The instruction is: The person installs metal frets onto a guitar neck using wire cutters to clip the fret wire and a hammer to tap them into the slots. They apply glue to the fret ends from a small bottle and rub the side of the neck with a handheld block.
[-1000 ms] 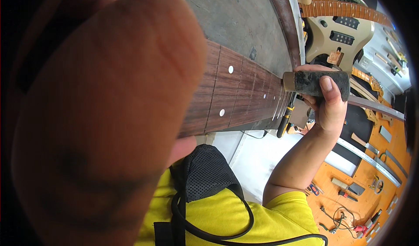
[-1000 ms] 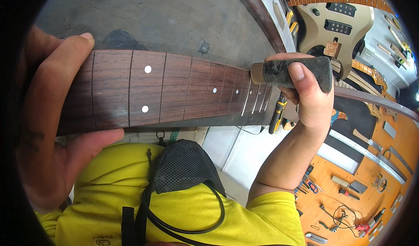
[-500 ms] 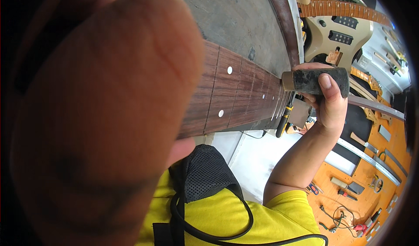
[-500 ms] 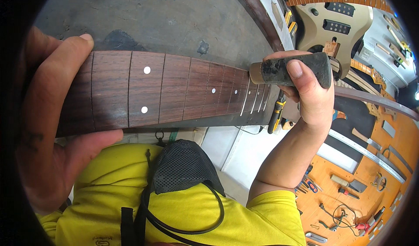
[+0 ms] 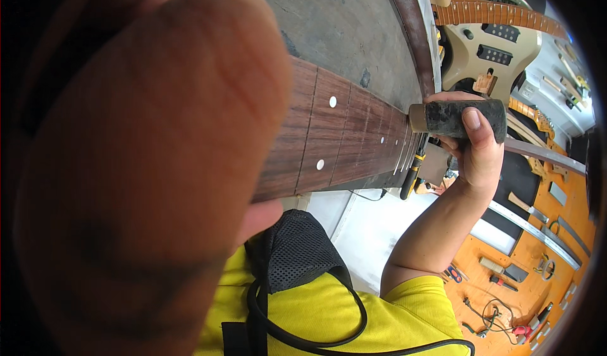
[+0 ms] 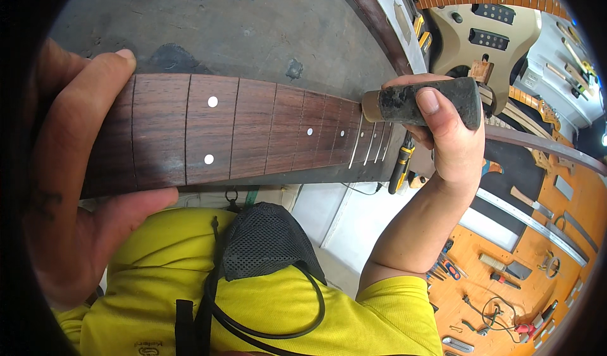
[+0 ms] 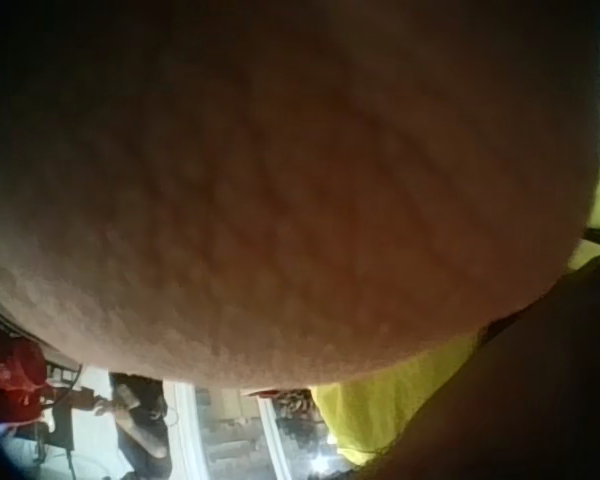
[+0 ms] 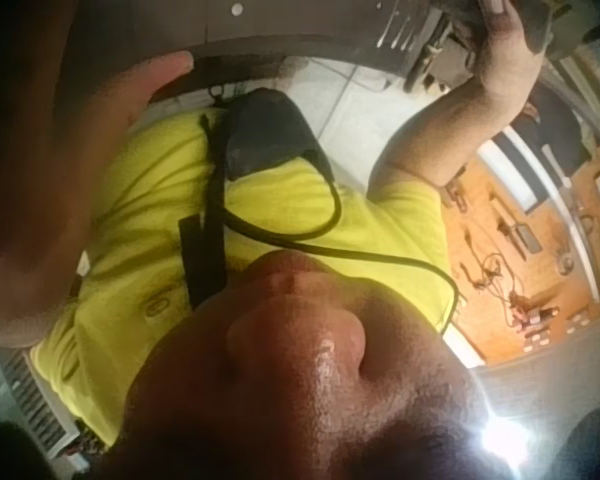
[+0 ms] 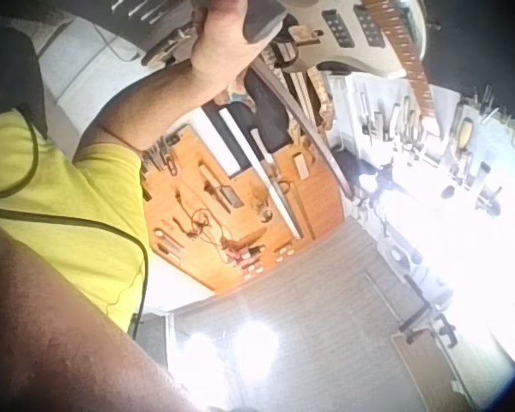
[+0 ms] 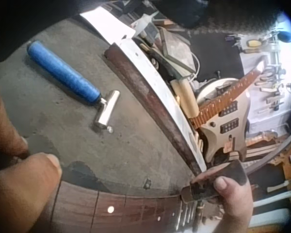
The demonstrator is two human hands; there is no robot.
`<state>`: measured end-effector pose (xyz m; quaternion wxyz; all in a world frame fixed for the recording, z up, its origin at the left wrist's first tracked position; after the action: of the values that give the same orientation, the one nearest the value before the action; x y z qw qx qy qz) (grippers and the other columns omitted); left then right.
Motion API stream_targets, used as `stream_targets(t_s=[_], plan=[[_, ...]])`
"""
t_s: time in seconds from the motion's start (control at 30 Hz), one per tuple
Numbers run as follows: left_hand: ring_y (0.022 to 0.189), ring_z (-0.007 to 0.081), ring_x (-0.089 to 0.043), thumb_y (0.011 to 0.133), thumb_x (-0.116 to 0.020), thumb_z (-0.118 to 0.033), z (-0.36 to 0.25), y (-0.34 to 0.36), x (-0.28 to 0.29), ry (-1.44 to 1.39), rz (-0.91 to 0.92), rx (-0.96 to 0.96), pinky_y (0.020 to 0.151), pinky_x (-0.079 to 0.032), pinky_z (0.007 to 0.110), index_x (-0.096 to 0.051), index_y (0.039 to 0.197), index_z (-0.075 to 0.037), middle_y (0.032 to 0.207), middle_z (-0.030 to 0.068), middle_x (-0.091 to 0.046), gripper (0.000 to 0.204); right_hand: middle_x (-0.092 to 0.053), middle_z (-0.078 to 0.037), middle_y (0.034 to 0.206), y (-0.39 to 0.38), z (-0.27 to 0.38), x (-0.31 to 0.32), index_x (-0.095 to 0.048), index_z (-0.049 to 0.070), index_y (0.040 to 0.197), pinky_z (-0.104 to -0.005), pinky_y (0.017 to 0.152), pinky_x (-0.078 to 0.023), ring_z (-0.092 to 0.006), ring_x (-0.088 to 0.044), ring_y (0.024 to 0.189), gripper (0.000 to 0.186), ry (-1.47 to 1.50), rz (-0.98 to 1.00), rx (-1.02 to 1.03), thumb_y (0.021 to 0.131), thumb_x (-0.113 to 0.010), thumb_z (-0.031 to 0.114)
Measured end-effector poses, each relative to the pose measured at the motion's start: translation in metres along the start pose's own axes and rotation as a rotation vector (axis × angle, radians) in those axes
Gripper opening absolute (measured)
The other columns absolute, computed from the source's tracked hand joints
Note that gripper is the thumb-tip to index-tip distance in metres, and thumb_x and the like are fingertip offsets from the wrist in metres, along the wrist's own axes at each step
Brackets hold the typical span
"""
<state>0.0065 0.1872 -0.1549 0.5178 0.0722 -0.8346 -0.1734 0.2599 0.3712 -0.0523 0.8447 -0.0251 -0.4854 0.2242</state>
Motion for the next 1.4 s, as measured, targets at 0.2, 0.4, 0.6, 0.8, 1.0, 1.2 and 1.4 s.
stream_targets(t_s=[0.2, 0.4, 0.6, 0.8, 1.0, 1.2, 1.4], plan=[[0.098, 0.0312, -0.062, 0.071, -0.086, -0.054, -0.001, 0.004, 0.001, -0.011, -0.006, -0.009, 0.080, -0.052, 0.044, -0.072, 0.119, -0.011, 0.106, 0.0089, -0.057, 0.066, -0.065, -0.003, 0.068, -0.001, 0.002, -0.004, -0.082, -0.009, 0.108, -0.0234, 0.048, -0.026, -0.0044, -0.042, 0.052, 0.063, 0.007, 0.005, 0.009, 0.093, -0.075, 0.052], [0.096, 0.0313, -0.062, 0.071, -0.086, -0.055, 0.005, 0.001, 0.012, -0.017, -0.008, -0.021, 0.078, -0.051, 0.044, -0.073, 0.116, -0.011, 0.104, 0.0086, -0.057, 0.064, -0.067, -0.002, 0.071, -0.003, 0.000, 0.004, -0.083, -0.006, 0.110, -0.0235, 0.049, -0.027, -0.0039, -0.044, 0.053, 0.058, -0.042, 0.014, -0.014, 0.094, -0.076, 0.050], [0.094, 0.0314, -0.061, 0.070, -0.085, -0.056, 0.005, 0.007, 0.057, 0.010, 0.032, -0.069, 0.077, -0.050, 0.044, -0.074, 0.114, -0.011, 0.102, 0.0082, -0.056, 0.063, -0.078, -0.004, 0.100, -0.006, -0.003, 0.015, -0.076, 0.000, 0.110, -0.0282, 0.077, -0.052, -0.0117, -0.066, 0.086, 0.037, -0.037, -0.107, -0.017, 0.093, -0.086, 0.032], [0.108, 0.0275, -0.065, 0.081, -0.086, -0.057, 0.000, 0.003, 0.066, 0.021, -0.057, -0.057, 0.089, -0.055, 0.041, -0.074, 0.114, -0.009, 0.108, 0.0080, -0.061, 0.060, -0.068, -0.003, 0.092, 0.000, -0.026, 0.011, -0.067, 0.002, 0.110, -0.0301, 0.075, -0.053, -0.0118, -0.061, 0.081, 0.037, -0.019, -0.118, 0.000, 0.094, -0.087, 0.028], [0.110, 0.0286, -0.064, 0.082, -0.084, -0.060, -0.006, -0.003, 0.068, 0.104, -0.114, -0.117, 0.092, -0.055, 0.041, -0.073, 0.113, -0.008, 0.109, 0.0085, -0.062, 0.061, -0.071, -0.006, 0.099, 0.008, -0.034, 0.012, -0.068, -0.003, 0.119, -0.0326, 0.081, -0.055, -0.0142, -0.065, 0.088, 0.043, 0.050, -0.162, 0.107, 0.093, -0.086, 0.026], [0.106, 0.0314, -0.066, 0.082, -0.084, -0.060, -0.012, -0.002, 0.075, 0.137, -0.147, -0.143, 0.091, -0.056, 0.044, -0.073, 0.111, -0.008, 0.108, 0.0103, -0.064, 0.061, -0.067, -0.004, 0.099, 0.009, -0.026, 0.008, -0.065, -0.002, 0.121, -0.0319, 0.083, -0.055, -0.0133, -0.063, 0.091, 0.043, 0.006, -0.179, 0.112, 0.097, -0.082, 0.028], [0.109, 0.0367, -0.068, 0.081, -0.087, -0.062, -0.014, 0.002, 0.070, 0.195, -0.138, -0.132, 0.091, -0.058, 0.049, -0.077, 0.117, -0.011, 0.109, 0.0132, -0.068, 0.063, -0.077, -0.015, 0.123, -0.006, 0.005, 0.007, -0.066, -0.004, 0.145, -0.0373, 0.101, -0.056, -0.0206, -0.070, 0.110, 0.072, 0.046, -0.117, 0.234, 0.094, -0.087, 0.041]])
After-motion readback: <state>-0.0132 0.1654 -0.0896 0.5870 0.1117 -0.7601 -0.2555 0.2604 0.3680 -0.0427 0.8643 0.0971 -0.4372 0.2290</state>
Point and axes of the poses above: each hand's wrist, its own y-axis towards the middle knuckle, its own x-axis out of the back of the hand, z = x × y, the point moved 8 cm from there along y, towards the middle knuckle
